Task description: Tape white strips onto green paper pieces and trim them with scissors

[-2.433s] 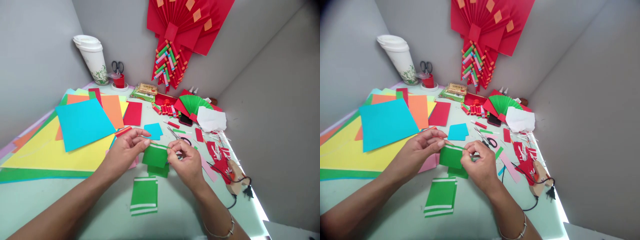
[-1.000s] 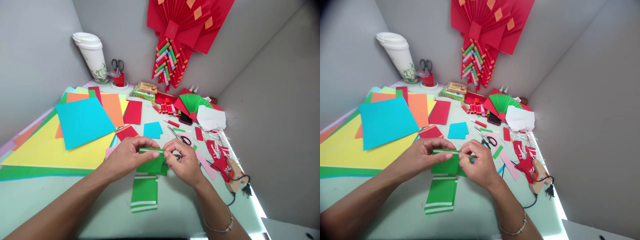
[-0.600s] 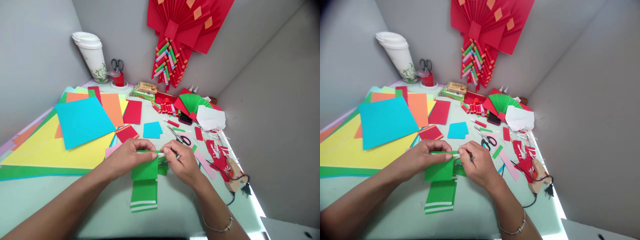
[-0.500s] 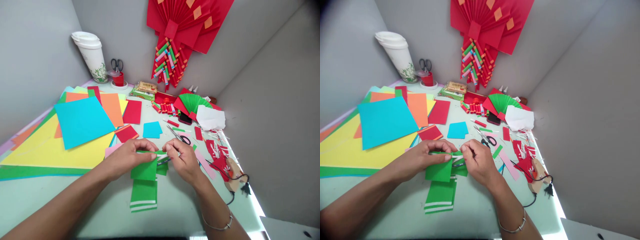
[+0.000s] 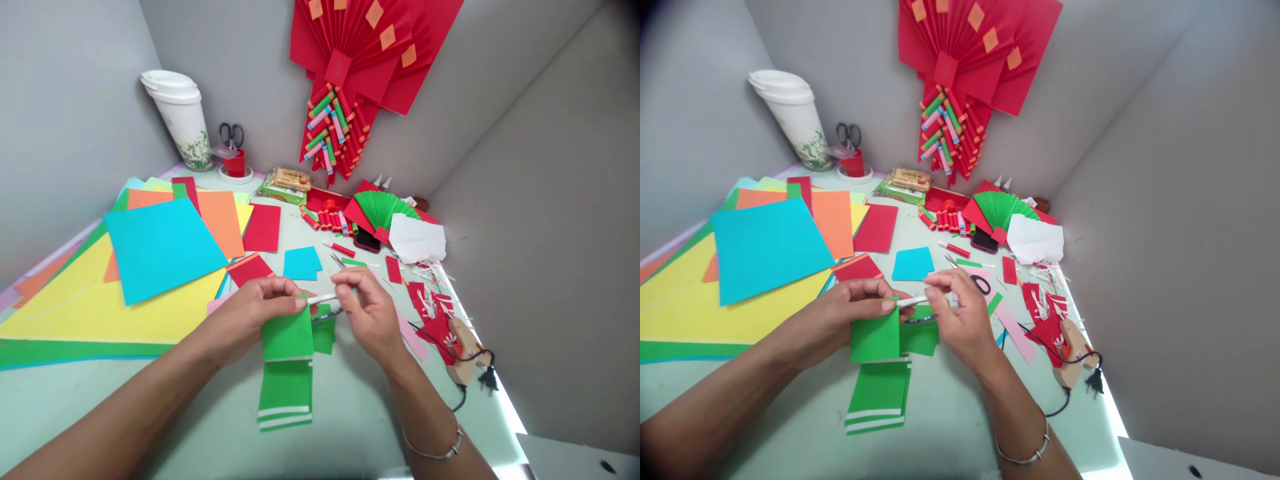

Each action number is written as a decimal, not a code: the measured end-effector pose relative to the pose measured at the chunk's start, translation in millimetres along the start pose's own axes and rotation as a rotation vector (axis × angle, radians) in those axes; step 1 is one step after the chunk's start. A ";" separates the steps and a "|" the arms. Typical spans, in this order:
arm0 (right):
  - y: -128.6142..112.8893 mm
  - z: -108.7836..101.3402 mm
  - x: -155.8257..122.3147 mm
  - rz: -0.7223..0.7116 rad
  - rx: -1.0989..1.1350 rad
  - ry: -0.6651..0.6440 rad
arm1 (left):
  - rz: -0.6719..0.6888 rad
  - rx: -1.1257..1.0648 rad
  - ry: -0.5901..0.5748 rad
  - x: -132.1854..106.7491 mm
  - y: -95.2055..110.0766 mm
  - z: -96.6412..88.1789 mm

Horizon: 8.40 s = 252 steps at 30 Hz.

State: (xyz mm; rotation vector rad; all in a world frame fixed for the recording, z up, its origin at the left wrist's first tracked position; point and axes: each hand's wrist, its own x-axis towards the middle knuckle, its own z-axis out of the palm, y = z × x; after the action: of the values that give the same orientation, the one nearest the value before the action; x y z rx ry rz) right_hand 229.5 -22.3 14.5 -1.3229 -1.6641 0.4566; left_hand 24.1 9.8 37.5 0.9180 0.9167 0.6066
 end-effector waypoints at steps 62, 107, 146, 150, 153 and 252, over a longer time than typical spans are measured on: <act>-20.3 3.4 -6.9 0.234 0.278 -0.487 | 0.282 -0.068 0.355 5.3 0.6 -9.8; -9.8 14.1 -9.8 0.406 0.601 -0.548 | 0.251 -0.233 0.295 6.0 2.5 -7.3; 55.5 -3.6 1.9 0.291 -0.296 -0.086 | 0.229 -0.250 0.284 1.0 9.1 -4.6; 51.4 -4.4 1.0 0.207 -0.334 -0.095 | 0.216 -0.201 0.241 1.0 8.1 -5.3; 32.2 -7.9 4.1 0.106 -0.301 -0.088 | 0.176 -0.154 0.190 1.1 5.3 -6.4; -17.1 31.0 -10.9 0.478 0.583 -0.109 | 0.494 0.609 0.409 -7.5 -11.5 20.8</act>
State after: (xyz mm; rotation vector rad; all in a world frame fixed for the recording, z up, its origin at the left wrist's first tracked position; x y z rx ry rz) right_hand 194.0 -30.5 7.2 -1.2450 -1.1460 1.2121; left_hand 39.2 -10.0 36.6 1.6326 1.2860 0.9854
